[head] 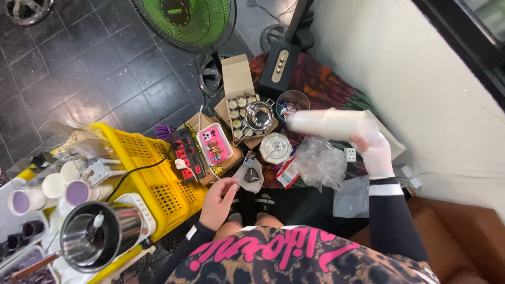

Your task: The person stirs dark melted wax in a metal pot with a stick, then pours the wax from a small pitcher into flower-shaped molds on a tray. They wipe their glove with a tissue, handle a stack of plastic cups, and later scoop a white powdery substance from a large glass jar.

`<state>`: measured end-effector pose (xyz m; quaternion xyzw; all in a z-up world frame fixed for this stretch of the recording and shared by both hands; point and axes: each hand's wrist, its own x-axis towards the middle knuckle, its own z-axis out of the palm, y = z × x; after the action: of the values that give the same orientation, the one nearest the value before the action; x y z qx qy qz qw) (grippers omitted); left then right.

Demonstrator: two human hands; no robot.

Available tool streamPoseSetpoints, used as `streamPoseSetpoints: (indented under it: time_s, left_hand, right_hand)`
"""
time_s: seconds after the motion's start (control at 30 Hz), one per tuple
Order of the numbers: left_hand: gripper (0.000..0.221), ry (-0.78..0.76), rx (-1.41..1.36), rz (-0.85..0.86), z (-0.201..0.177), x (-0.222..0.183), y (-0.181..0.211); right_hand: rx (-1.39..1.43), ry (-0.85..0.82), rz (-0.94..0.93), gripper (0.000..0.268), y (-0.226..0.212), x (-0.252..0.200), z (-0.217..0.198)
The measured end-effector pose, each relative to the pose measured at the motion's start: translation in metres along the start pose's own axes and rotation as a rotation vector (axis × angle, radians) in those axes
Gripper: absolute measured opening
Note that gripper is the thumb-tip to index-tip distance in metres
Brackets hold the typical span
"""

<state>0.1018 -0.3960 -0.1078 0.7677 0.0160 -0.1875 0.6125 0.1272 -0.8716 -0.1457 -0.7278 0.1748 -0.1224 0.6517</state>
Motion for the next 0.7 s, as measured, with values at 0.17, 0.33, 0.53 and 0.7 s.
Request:
streamPoseSetpoints:
  time_s: [0.17,0.33,0.53,0.7]
  left_hand:
    - [0.061,-0.008,0.329,0.533,-0.007,-0.002,0.088]
    - [0.105,-0.141,0.443,0.609,-0.011,-0.029,0.139]
    - [0.103,-0.123,0.373,0.457,-0.036,-0.069,0.101]
    - [0.102,-0.133,0.239,0.320,-0.080,-0.109,0.083]
  right_hand:
    - [0.111,-0.308,0.081,0.046,-0.112,-0.060,0.029]
    - [0.130,-0.604,0.011,0.048,-0.171,-0.097,0.072]
    - [0.149,-0.758,0.032,0.067,-0.208,-0.129,0.138]
    - [0.771,-0.667,-0.075,0.138,-0.225,-0.170,0.224]
